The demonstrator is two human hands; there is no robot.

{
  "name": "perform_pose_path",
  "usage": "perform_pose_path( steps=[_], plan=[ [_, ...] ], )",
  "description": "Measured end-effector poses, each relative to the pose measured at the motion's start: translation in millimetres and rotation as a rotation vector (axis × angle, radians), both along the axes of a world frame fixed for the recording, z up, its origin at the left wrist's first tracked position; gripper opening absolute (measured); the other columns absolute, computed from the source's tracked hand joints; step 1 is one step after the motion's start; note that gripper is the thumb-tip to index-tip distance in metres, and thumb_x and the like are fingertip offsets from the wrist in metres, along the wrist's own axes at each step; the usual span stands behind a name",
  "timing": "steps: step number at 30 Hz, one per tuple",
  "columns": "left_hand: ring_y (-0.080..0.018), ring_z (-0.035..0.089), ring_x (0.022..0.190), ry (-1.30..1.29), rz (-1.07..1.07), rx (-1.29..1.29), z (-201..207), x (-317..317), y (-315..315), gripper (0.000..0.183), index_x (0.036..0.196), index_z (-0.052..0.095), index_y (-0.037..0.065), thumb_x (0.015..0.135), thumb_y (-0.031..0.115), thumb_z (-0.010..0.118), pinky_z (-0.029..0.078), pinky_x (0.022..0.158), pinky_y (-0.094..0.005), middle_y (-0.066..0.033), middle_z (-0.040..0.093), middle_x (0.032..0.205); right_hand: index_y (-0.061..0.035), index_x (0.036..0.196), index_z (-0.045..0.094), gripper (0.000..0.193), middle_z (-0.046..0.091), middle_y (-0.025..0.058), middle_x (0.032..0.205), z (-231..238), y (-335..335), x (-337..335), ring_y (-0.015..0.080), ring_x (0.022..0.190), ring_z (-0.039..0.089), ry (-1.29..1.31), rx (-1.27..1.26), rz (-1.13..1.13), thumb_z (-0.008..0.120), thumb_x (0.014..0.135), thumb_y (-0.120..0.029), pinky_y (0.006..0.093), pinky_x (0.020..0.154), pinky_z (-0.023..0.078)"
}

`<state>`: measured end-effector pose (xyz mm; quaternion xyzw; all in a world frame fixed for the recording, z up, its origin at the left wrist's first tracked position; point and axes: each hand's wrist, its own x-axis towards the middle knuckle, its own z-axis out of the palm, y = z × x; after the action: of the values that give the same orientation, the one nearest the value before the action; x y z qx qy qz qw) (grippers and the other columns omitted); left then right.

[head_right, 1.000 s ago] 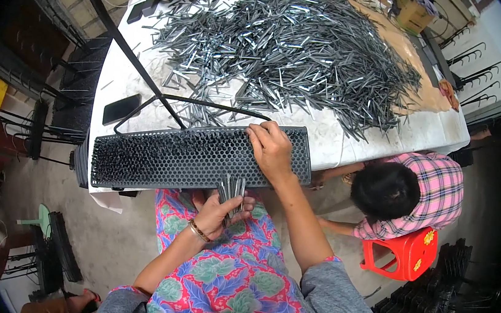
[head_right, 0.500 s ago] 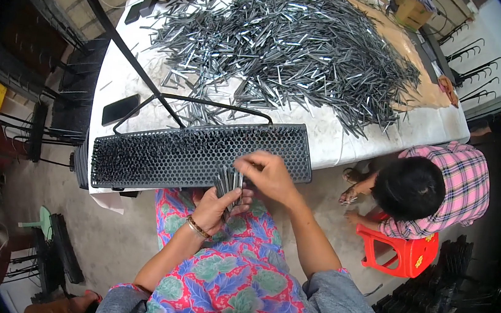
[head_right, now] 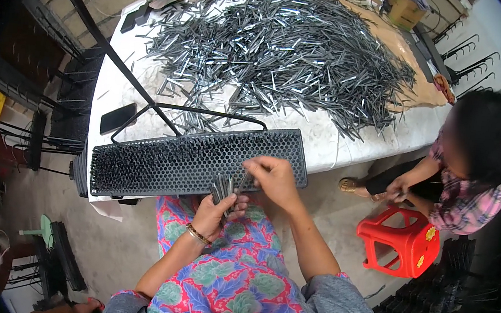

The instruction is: The person picks up small metal pins one by one from a pile and arranges them into a grid-like perforated tray by hand.

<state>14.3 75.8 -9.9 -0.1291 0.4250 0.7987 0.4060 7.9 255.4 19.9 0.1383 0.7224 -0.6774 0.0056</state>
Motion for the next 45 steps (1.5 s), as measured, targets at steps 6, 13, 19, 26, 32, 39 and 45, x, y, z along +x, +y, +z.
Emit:
perform_pose_path(
  steps=[6,13,19,26,32,39,45],
  plan=[
    [-0.0198,0.064,0.085,-0.008,-0.037,0.001,-4.0,2.3,2.1,0.023,0.108,0.051,-0.002,0.090,0.011,0.056,0.057,0.071,-0.0296,-0.0157,0.063,0.098,0.0020,0.091,0.067,0.014,0.065,0.0039,0.079,-13.8,21.0,-47.7,0.0065,0.059,0.055,0.374,0.349,-0.203,0.064,0.084,-0.010,0.0208,0.051,0.043],
    [-0.0189,0.064,0.084,-0.007,-0.051,-0.011,-3.5,3.4,0.5,0.022,0.107,0.052,-0.001,0.090,0.012,0.057,0.057,0.071,-0.0302,-0.0141,0.063,0.096,0.0013,0.087,0.065,0.012,0.064,0.0135,0.080,-25.1,24.3,-59.5,0.0268,0.069,0.063,0.620,0.673,-0.128,0.064,0.081,-0.009,0.0321,0.062,0.048],
    [-0.0182,0.063,0.084,-0.031,-0.066,-0.006,-5.0,2.0,1.1,0.022,0.107,0.052,0.000,0.090,0.012,0.057,0.057,0.071,-0.0300,-0.0132,0.063,0.096,0.0020,0.089,0.065,0.011,0.064,0.0128,0.079,-22.6,34.1,-60.1,0.0245,0.068,0.063,0.721,0.836,-0.027,0.064,0.081,-0.005,0.0316,0.060,0.049],
    [-0.0182,0.063,0.085,-0.046,-0.084,-0.012,-6.5,0.8,3.9,0.022,0.108,0.052,0.001,0.091,0.014,0.056,0.056,0.071,-0.0299,-0.0127,0.063,0.096,0.0002,0.085,0.063,0.012,0.063,0.0118,0.078,-27.6,29.7,-59.2,0.0275,0.067,0.061,0.722,0.787,-0.076,0.067,0.078,-0.010,0.0351,0.061,0.048],
    [-0.0187,0.063,0.085,-0.079,-0.112,-0.025,-2.4,0.0,2.5,0.022,0.109,0.052,0.000,0.092,0.013,0.054,0.057,0.070,-0.0303,-0.0131,0.062,0.097,-0.0023,0.084,0.063,0.012,0.064,0.0095,0.079,-25.2,25.3,-56.4,0.0257,0.068,0.061,0.778,0.927,-0.045,0.068,0.076,-0.010,0.0342,0.061,0.048],
    [-0.0187,0.063,0.084,-0.105,-0.091,-0.005,-2.2,1.2,1.7,0.023,0.109,0.052,-0.002,0.092,0.014,0.053,0.057,0.070,-0.0289,-0.0129,0.062,0.097,-0.0001,0.084,0.064,0.012,0.063,0.0105,0.080,-28.7,17.4,-52.8,0.0256,0.071,0.061,0.771,0.930,-0.027,0.068,0.076,-0.007,0.0339,0.063,0.048],
    [-0.0170,0.063,0.084,-0.085,-0.129,-0.027,-7.3,2.9,-1.6,0.024,0.109,0.053,-0.001,0.091,0.015,0.055,0.057,0.069,-0.0284,-0.0124,0.063,0.098,0.0008,0.088,0.066,0.013,0.061,0.0115,0.084,-30.1,17.5,-49.8,0.0248,0.073,0.060,0.647,0.843,-0.026,0.067,0.078,-0.008,0.0324,0.064,0.048]
  ],
)
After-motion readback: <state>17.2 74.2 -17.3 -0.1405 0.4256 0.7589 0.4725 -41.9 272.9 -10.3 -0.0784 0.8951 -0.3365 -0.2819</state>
